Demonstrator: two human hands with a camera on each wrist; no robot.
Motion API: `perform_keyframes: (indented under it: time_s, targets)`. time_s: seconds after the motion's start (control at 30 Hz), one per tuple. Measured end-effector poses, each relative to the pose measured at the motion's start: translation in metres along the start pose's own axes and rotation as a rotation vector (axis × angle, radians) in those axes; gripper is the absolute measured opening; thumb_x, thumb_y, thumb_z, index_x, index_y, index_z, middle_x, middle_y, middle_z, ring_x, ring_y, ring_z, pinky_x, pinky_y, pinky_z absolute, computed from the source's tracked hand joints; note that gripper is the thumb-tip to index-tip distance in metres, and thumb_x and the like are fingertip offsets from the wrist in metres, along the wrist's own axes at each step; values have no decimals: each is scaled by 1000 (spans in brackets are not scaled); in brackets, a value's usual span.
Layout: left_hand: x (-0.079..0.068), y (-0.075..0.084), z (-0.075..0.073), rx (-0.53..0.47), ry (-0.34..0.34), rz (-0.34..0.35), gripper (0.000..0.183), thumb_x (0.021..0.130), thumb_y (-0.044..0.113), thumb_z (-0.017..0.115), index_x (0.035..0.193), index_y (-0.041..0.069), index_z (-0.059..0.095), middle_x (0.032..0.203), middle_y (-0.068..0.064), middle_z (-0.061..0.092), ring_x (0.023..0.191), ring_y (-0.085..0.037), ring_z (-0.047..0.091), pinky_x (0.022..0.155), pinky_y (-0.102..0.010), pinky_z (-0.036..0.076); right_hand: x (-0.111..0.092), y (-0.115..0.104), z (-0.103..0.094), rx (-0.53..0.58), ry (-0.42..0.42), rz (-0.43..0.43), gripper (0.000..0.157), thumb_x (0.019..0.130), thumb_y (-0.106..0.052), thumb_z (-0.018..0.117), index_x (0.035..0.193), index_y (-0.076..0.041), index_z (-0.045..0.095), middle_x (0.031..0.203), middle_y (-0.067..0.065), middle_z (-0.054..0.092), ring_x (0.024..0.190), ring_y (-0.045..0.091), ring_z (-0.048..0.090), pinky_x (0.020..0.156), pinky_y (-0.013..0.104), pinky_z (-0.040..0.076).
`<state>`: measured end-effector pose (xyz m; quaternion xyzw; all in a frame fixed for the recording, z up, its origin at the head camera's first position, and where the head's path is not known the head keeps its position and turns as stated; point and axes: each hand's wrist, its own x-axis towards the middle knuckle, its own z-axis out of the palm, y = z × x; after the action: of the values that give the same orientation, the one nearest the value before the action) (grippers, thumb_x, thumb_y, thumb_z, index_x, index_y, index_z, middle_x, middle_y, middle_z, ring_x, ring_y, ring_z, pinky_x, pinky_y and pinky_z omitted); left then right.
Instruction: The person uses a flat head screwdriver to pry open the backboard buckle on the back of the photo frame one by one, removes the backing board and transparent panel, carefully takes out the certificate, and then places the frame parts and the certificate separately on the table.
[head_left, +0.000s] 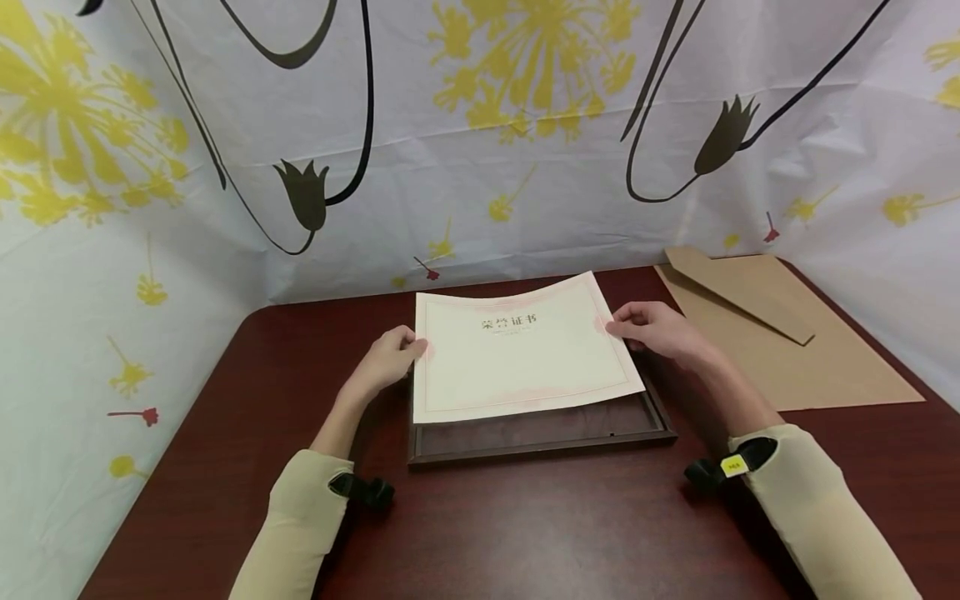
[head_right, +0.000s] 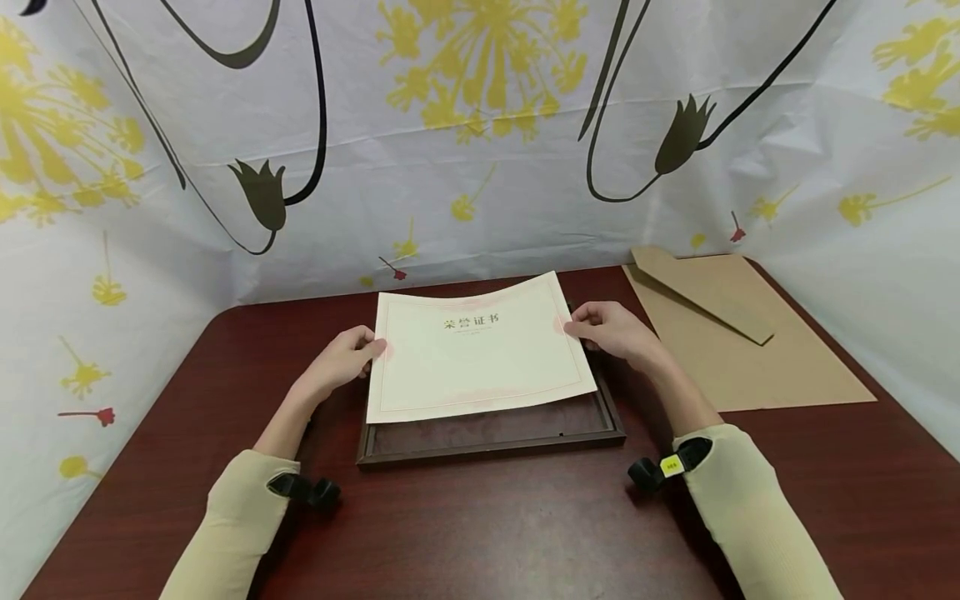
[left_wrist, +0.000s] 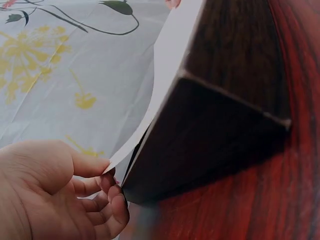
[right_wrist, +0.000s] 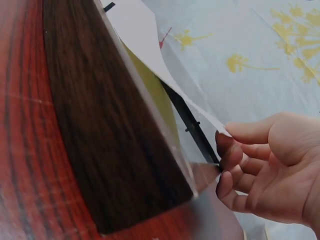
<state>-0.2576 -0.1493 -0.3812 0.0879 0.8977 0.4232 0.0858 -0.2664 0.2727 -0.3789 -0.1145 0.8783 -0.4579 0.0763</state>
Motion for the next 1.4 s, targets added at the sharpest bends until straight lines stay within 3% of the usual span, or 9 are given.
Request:
perform_keyframes:
  time_s: [0.23,0.4,0.77,1.07,1.4]
  targets:
    - [1,1,1,-22,-26,-18,24,109,24,45,106,1,50,78,-8,44,62,-18,38,61,-33,36,-1,12,-4,77,-84,-29,28,101,-23,65,104,4,59,79,6,50,72,20,48,68,34,41]
    - [0,-1,2,-11,-36,-1,23,109,23,45,105,1,50,80,-8,43,63,-19,37,61,-33,36,-3,18,-7,138,-152,-1,30,101,-24,65,100,3,55,82,8,48,75,21,47,69,33,41]
    - [-10,-7,-1,14,-73,22,21,109,21,46,101,3,49,73,-7,44,59,-19,37,58,-33,34,-10,17,-9,143,-297,6,28,101,-22,64,95,2,50,80,7,50,72,19,49,68,31,44]
    - [-27,-2,7,40,-70,24,19,108,20,48,100,3,50,69,-5,43,56,-16,34,55,-31,32,-23,20,-9,127,-320,1,27,100,-20,64,95,2,50,78,8,52,68,17,49,65,30,43]
    - [-50,1,14,41,-67,16,19,104,21,60,95,5,54,72,-7,52,62,-19,50,59,-31,42,-46,18,-14,150,-429,-23,29,101,-17,62,87,4,48,76,7,55,66,16,49,63,30,45]
